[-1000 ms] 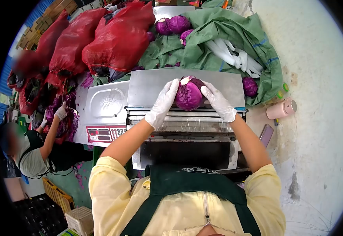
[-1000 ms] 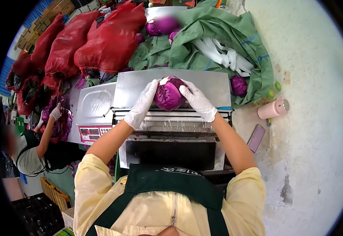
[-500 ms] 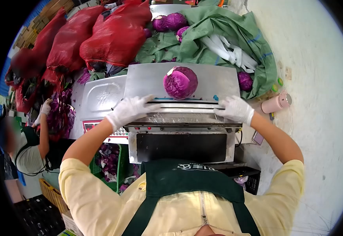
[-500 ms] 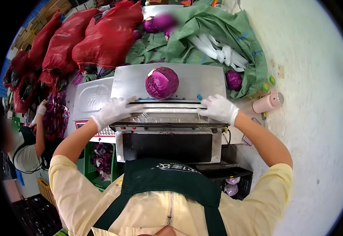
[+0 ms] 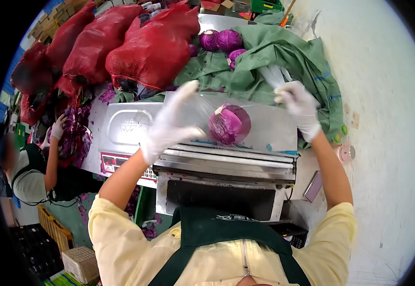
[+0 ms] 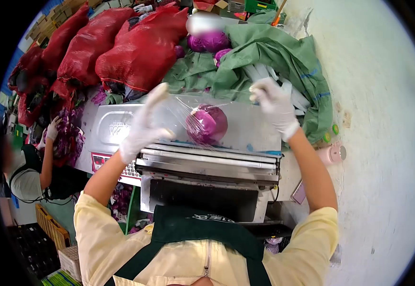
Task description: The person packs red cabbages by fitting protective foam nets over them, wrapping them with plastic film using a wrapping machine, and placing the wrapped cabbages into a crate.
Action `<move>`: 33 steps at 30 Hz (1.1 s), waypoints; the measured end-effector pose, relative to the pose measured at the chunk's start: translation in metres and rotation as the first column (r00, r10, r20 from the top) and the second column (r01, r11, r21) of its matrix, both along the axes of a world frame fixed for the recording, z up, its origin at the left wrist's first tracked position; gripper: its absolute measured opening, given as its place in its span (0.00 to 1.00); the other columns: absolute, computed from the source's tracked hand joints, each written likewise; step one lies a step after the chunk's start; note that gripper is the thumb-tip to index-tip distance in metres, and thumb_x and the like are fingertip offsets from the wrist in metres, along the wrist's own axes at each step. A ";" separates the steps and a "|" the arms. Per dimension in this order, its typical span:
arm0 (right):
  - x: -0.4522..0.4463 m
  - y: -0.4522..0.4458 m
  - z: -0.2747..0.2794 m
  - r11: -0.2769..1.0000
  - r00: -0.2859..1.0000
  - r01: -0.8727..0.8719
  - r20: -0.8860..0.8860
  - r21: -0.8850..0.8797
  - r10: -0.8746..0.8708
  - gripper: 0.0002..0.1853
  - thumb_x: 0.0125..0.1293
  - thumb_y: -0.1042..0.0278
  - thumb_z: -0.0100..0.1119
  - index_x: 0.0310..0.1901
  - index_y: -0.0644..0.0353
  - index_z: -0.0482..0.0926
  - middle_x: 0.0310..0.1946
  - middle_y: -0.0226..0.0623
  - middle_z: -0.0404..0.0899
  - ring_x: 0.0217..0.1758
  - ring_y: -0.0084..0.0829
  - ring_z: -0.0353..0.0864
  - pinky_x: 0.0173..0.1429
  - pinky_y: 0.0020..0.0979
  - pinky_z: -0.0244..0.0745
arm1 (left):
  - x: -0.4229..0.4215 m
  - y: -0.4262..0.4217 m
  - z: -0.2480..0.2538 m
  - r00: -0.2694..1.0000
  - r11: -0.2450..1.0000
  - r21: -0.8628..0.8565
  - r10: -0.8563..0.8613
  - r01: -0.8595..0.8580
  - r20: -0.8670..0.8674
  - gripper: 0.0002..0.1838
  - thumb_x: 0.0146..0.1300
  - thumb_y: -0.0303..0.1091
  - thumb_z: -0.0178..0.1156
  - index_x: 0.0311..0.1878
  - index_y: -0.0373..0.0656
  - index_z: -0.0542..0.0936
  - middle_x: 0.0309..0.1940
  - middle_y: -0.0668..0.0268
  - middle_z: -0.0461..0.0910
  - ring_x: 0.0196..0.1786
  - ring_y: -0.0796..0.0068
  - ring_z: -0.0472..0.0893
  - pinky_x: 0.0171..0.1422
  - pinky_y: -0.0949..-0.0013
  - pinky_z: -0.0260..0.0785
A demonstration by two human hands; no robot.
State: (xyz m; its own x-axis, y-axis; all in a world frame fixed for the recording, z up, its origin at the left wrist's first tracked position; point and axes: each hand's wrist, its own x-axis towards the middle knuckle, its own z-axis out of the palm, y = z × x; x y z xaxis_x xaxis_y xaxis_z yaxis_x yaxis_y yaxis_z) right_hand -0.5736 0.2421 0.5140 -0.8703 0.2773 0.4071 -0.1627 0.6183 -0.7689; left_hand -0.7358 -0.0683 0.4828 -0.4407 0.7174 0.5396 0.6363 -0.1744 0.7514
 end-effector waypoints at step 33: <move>0.284 -0.189 -0.124 0.645 0.844 0.385 0.534 -0.660 0.043 0.19 0.75 0.54 0.49 0.39 0.63 0.80 0.30 0.34 0.81 0.33 0.26 0.80 0.43 0.29 0.77 | 0.206 -0.101 -0.058 0.535 0.927 -0.375 0.311 0.013 0.786 0.16 0.76 0.38 0.47 0.34 0.40 0.77 0.25 0.73 0.73 0.26 0.88 0.68 0.32 0.81 0.63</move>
